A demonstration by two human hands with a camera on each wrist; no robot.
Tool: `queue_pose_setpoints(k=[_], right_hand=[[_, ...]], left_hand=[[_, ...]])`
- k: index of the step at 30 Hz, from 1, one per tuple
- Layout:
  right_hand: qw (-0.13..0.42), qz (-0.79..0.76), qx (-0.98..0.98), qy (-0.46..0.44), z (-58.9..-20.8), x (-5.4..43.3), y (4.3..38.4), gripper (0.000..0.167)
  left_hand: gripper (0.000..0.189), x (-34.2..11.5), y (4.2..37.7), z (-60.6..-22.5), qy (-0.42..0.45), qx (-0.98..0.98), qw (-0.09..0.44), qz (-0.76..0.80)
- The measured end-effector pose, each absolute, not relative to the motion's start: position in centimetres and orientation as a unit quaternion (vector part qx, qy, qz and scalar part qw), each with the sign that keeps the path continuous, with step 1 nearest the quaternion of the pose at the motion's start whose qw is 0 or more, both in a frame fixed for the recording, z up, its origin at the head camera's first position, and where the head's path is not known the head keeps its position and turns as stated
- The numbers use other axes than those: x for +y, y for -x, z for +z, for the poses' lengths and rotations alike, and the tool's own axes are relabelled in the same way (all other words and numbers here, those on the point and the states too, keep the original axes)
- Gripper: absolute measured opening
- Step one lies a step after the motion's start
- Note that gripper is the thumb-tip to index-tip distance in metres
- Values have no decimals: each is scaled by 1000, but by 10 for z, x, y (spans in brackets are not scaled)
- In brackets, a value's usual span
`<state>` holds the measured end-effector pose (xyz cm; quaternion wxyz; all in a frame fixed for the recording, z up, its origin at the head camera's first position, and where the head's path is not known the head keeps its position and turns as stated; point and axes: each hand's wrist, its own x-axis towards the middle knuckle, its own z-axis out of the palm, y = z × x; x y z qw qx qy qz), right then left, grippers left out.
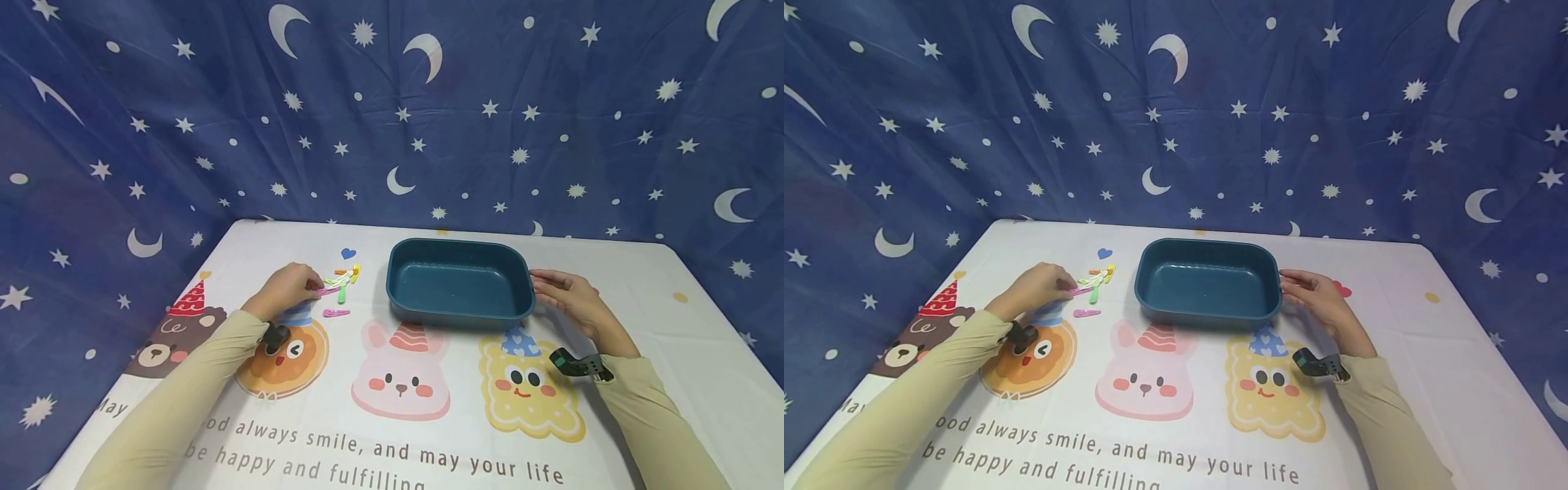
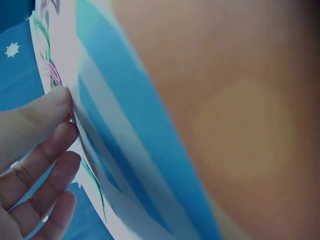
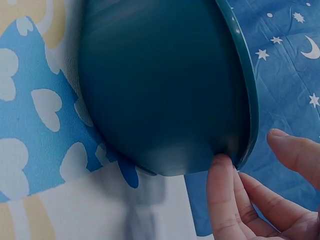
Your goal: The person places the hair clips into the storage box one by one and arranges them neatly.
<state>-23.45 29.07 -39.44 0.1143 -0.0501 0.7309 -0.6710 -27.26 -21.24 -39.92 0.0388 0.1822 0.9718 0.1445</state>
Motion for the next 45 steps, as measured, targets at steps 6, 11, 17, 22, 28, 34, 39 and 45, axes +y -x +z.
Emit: queue_pose_setpoints(k=[6, 11, 17, 22, 28, 34, 39, 45], right_hand=[[115, -674, 728, 50, -394, 291, 235, 70], [115, -674, 728, 48, -394, 291, 235, 70], [118, -679, 723, 49, -395, 291, 235, 69], [118, -681, 721, 50, -395, 292, 235, 70], [117, -680, 722, 47, -395, 291, 236, 71], [115, -681, 722, 43, -395, 290, 236, 71], [113, -684, 720, 43, -395, 290, 236, 71], [117, -692, 711, 46, -394, 291, 236, 66]], left_hand=[[16, -212, 275, -400, -183, 972, 46, 139], [14, -212, 276, -400, -180, 973, 49, 135], [15, -212, 275, -398, -170, 974, 60, 141], [17, -212, 276, -397, -162, 974, 74, 143], [16, -212, 278, -397, -168, 973, 74, 141], [13, -214, 278, -399, -172, 972, 75, 145], [13, -216, 277, -400, -185, 967, 75, 158], [14, -217, 276, -401, -194, 963, 83, 166]])
